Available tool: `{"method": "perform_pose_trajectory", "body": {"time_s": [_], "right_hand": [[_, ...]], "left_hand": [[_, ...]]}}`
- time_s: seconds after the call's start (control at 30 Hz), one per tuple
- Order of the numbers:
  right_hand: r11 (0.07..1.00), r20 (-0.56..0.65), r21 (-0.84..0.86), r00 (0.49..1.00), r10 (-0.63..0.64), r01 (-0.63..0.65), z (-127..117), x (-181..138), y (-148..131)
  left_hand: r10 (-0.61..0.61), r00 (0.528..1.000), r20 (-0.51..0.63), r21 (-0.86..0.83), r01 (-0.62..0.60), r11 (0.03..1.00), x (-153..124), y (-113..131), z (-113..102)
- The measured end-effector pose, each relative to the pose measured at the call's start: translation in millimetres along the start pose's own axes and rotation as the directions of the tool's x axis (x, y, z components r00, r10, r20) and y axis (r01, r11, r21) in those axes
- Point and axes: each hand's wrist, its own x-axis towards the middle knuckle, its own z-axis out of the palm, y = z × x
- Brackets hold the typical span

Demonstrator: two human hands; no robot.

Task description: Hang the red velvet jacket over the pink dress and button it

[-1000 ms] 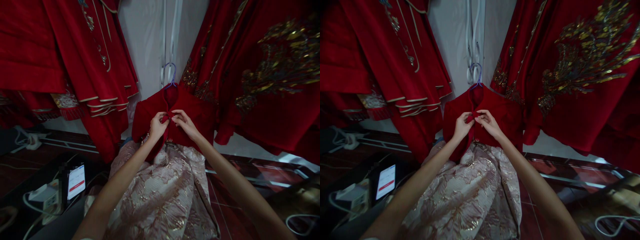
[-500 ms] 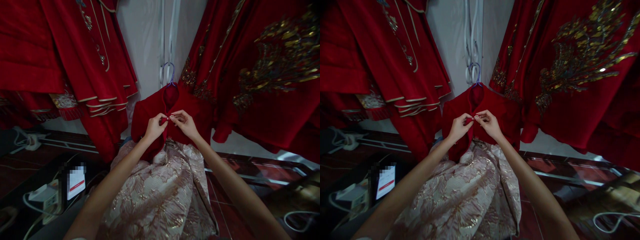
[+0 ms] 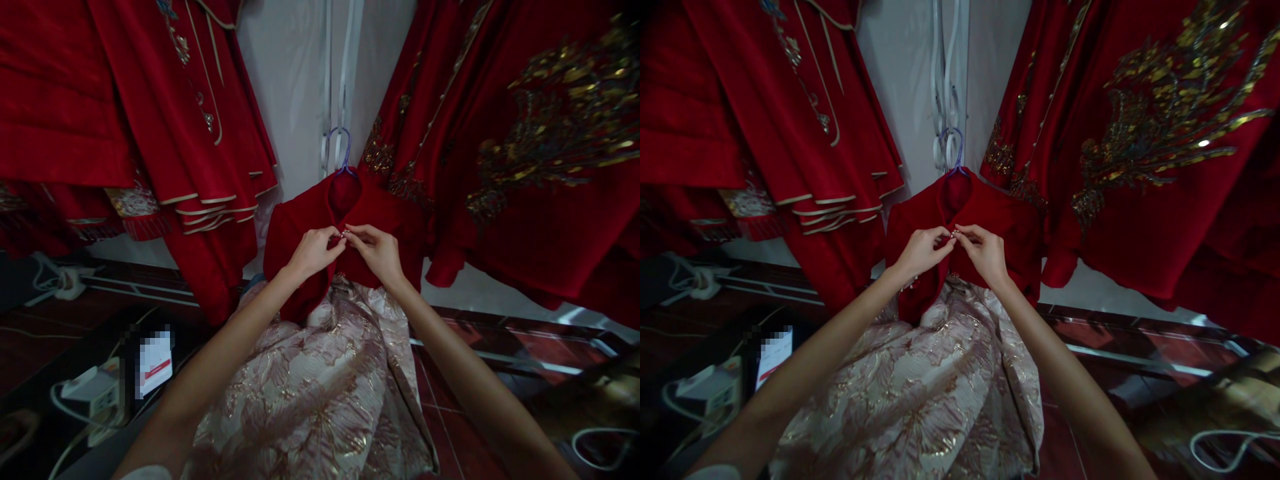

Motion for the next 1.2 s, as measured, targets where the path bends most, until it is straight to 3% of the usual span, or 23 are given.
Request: {"method": "perform_pose_trajectory", "body": {"time_s": [0.27, 0.63, 0.73, 0.83, 0.93, 1.0, 1.1, 1.13, 1.2], "right_hand": [[0.994, 0.02, 0.073, 0.997, 0.077, -0.078, -7, 6, 15], [0.977, 0.102, 0.165, 0.988, 0.118, -0.134, -14, 12, 13], [0.973, 0.098, 0.183, 0.987, 0.123, -0.14, -8, 14, 19], [0.974, 0.067, 0.185, 0.991, 0.118, -0.128, 1, 6, 25], [0.996, 0.003, 0.068, 0.998, 0.061, -0.062, 4, -18, 33], [0.991, -0.043, -0.132, 0.999, 0.027, -0.032, -4, -38, 40], [0.864, 0.002, -0.503, 0.999, 0.05, -0.042, -29, -61, 51], [0.817, 0.014, -0.573, 0.997, 0.081, -0.058, -40, -65, 52], [0.75, -0.009, -0.649, 0.988, 0.156, -0.124, -59, -68, 48]], "left_hand": [[0.019, 0.997, 0.071, 0.089, -0.026, 0.996, 9, -1, -1], [0.109, 0.985, 0.136, 0.196, -0.134, 0.971, 22, 7, -5], [0.088, 0.988, 0.124, 0.154, -0.107, 0.982, 23, 9, -7], [0.017, 0.997, 0.081, -0.02, -0.016, 1.0, 19, 8, -1], [-0.083, 0.996, 0.015, -0.308, 0.084, 0.948, 8, 2, 14], [-0.171, 0.983, -0.059, -0.46, 0.125, 0.879, -2, -2, 24], [-0.288, 0.95, -0.122, -0.586, 0.165, 0.793, -15, -6, 29], [-0.296, 0.952, -0.078, -0.621, 0.186, 0.762, -19, -7, 28], [-0.231, 0.963, 0.14, -0.671, 0.264, 0.693, -27, -7, 26]]}}
